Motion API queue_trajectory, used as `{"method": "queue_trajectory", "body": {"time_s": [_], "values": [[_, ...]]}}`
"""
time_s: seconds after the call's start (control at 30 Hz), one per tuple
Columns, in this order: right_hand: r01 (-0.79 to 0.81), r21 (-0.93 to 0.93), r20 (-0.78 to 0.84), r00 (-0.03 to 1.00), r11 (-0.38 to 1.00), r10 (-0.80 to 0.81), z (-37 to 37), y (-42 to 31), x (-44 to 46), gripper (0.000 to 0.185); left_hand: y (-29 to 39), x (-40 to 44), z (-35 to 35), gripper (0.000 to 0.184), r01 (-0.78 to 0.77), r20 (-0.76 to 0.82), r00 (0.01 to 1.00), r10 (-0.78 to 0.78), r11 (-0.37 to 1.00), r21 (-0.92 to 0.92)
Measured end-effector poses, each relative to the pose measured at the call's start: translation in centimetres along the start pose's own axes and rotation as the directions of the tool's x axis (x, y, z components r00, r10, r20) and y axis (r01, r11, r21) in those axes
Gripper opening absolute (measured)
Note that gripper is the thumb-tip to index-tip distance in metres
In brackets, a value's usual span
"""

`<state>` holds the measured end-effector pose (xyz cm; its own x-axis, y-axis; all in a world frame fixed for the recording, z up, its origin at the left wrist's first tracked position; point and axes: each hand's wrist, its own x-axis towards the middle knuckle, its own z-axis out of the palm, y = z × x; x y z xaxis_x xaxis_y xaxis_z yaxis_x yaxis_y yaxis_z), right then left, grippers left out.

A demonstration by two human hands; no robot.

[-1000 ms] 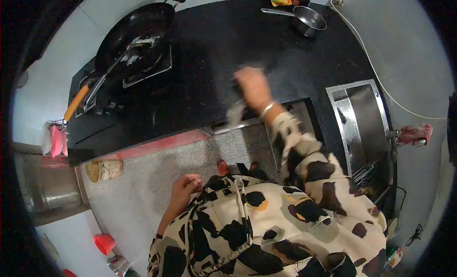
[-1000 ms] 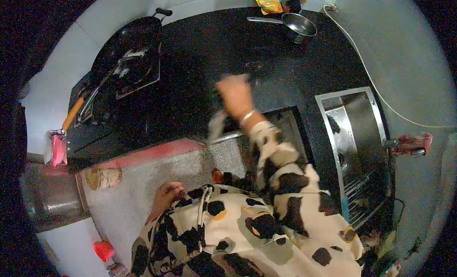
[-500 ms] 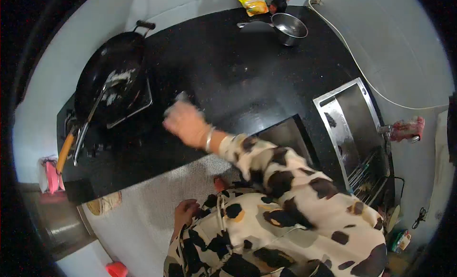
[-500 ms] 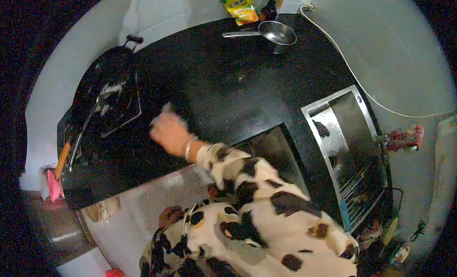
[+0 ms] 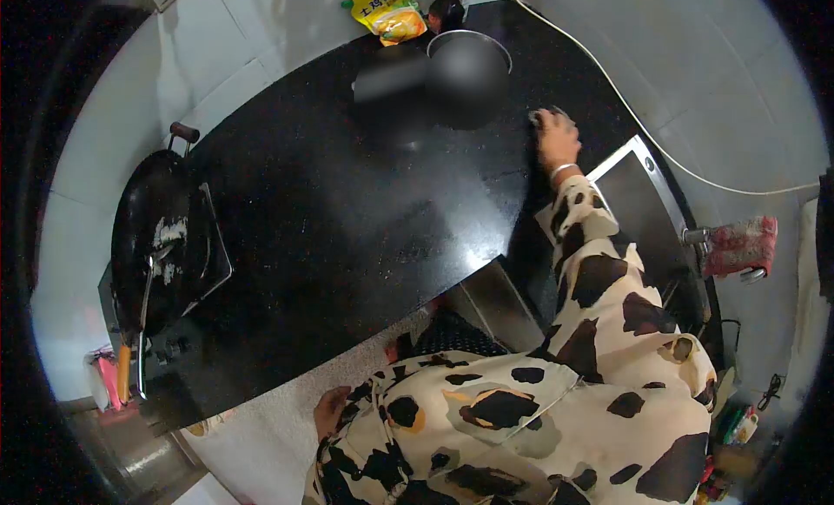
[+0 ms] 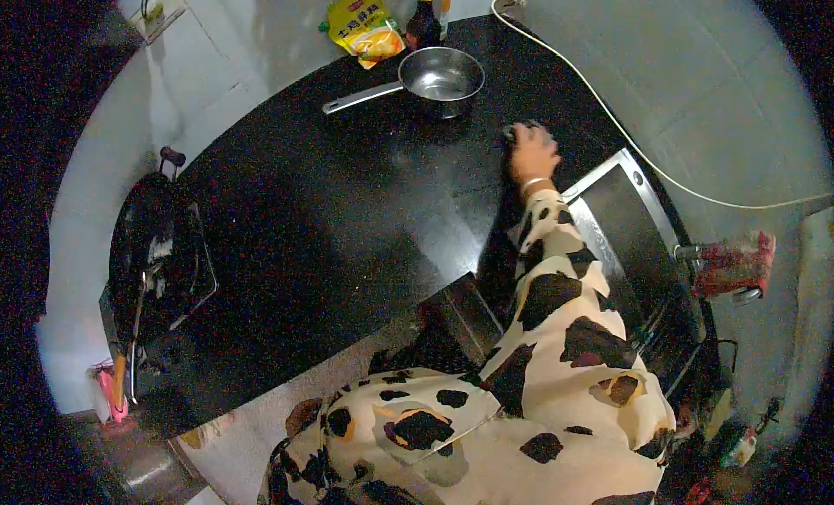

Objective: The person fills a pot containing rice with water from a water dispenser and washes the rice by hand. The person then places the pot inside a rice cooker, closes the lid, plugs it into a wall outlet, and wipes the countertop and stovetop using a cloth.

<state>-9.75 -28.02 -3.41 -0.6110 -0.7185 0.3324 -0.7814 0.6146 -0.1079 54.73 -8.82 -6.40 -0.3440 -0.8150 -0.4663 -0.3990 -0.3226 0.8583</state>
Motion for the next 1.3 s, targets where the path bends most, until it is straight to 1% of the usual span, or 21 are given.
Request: {"method": "queue_trajectory", "body": {"time_s": [0.07, 0.1, 0.17, 0.23, 0.27, 0.3, 0.33, 0.37, 0.47, 0.53, 0.57, 0.63, 0.67, 0.73, 0.83, 0.97, 1.03, 1.1, 1.13, 1.2, 1.3], "values": [[-0.107, 0.086, -0.114, 0.987, 0.991, 0.116, 1.4, 2.6, 0.5, 0.030, -1.5, 0.7, -1.1, 0.025, 0.098, 0.011, 0.995, -0.099, 0.991, 0.089], [0.208, 0.135, -0.018, 0.978, 0.969, -0.208, -1.2, 1.6, -0.3, 0.028, -0.7, 2.5, -1.1, 0.023, 0.178, 0.035, 0.982, -0.188, 0.966, 0.187], [0.601, 0.380, -0.280, 0.799, 0.703, -0.532, -3.1, -3.2, -5.3, 0.022, 0.8, 3.8, -0.6, 0.022, 0.161, 0.075, 0.983, -0.166, 0.985, 0.062], [0.516, 0.728, -0.132, 0.751, 0.451, -0.646, -6.7, -7.9, -11.9, 0.023, 2.7, 4.7, 0.8, 0.021, 0.177, 0.096, 0.981, -0.171, 0.983, -0.055], [0.754, 0.501, -0.174, 0.568, 0.424, -0.804, -9.2, -8.7, -14.2, 0.028, 3.4, 5.7, 1.0, 0.020, 0.151, 0.127, 0.983, -0.132, 0.978, -0.148], [0.738, 0.512, -0.072, 0.547, 0.440, -0.834, -7.2, -8.2, -18.3, 0.029, 4.3, 7.0, 1.6, 0.020, 0.129, 0.154, 0.984, -0.093, 0.962, -0.242], [0.730, 0.494, -0.112, 0.591, 0.471, -0.799, -7.8, -7.4, -17.7, 0.024, 12.4, 7.0, 3.6, 0.020, 0.187, 0.087, 0.975, -0.204, 0.968, 0.168], [0.724, 0.478, -0.156, 0.627, 0.498, -0.763, -8.2, -6.2, -16.6, 0.020, 13.8, 7.3, 4.4, 0.020, 0.190, 0.093, 0.974, -0.209, 0.965, 0.180], [0.550, 0.337, -0.139, 0.832, 0.764, -0.537, -6.3, 2.7, -9.0, 0.020, 14.7, 8.1, 5.9, 0.021, 0.236, 0.046, 0.970, -0.238, 0.971, 0.037], [0.516, 0.360, -0.321, 0.851, 0.778, -0.415, -0.9, 11.6, -2.6, 0.024, 13.3, 9.0, 5.7, 0.023, 0.178, 0.149, 0.972, -0.183, 0.983, 0.045], [0.372, 0.244, -0.236, 0.919, 0.896, -0.317, -0.8, 14.8, -0.6, 0.030, 11.7, 9.5, 5.5, 0.023, 0.181, 0.149, 0.971, -0.187, 0.982, 0.051], [0.226, 0.159, -0.232, 0.955, 0.961, -0.186, 1.2, 19.0, 2.2, 0.032, 8.3, 10.2, 5.3, 0.024, 0.022, 0.371, 0.927, 0.065, 0.974, -0.225], [0.237, 0.156, -0.263, 0.946, 0.959, -0.191, 0.9, 18.5, 2.1, 0.030, 7.7, 10.0, 5.1, 0.024, 0.027, 0.374, 0.926, 0.058, 0.976, -0.217], [0.320, 0.253, -0.277, 0.928, 0.913, -0.248, 0.0, 15.3, 0.7, 0.027, 7.4, 10.4, 5.1, 0.024, 0.288, 0.216, 0.922, -0.322, 0.942, 0.173], [0.576, 0.389, -0.261, 0.817, 0.719, -0.514, -1.5, 6.8, -6.0, 0.022, 11.2, 9.8, 7.5, 0.022, 0.194, 0.163, 0.968, -0.193, 0.981, 0.004], [0.589, 0.513, -0.099, 0.763, 0.624, -0.639, -5.6, 3.2, -10.8, 0.036, 10.7, 10.2, 7.7, 0.020, -0.002, 0.234, 0.972, -0.028, 0.992, 0.126], [0.600, 0.477, -0.105, 0.764, 0.642, -0.636, -4.5, 5.2, -6.0, 0.035, 13.9, 9.5, 9.7, 0.017, 0.354, 0.002, 0.933, -0.360, 0.918, 0.177], [0.480, 0.365, -0.044, 0.865, 0.798, -0.500, -3.8, 9.5, -0.1, 0.029, 15.7, 9.1, 10.8, 0.016, 0.350, -0.001, 0.936, -0.353, 0.926, 0.140], [0.497, 0.311, -0.235, 0.866, 0.810, -0.441, -1.8, 12.6, 2.9, 0.028, 16.4, 8.9, 11.1, 0.015, 0.347, -0.005, 0.937, -0.349, 0.933, 0.097], [0.234, 0.262, -0.172, 0.966, 0.936, -0.193, 1.4, 18.5, 7.6, 0.028, 15.7, 8.8, 10.9, 0.014, 0.337, -0.019, 0.941, -0.337, 0.940, 0.050], [-0.161, 0.111, -0.178, 0.968, 0.981, 0.179, 2.0, 21.1, 11.1, 0.028, 12.0, 8.2, 9.9, 0.013, 0.140, -0.085, 0.989, -0.123, 0.963, 0.232]]}}
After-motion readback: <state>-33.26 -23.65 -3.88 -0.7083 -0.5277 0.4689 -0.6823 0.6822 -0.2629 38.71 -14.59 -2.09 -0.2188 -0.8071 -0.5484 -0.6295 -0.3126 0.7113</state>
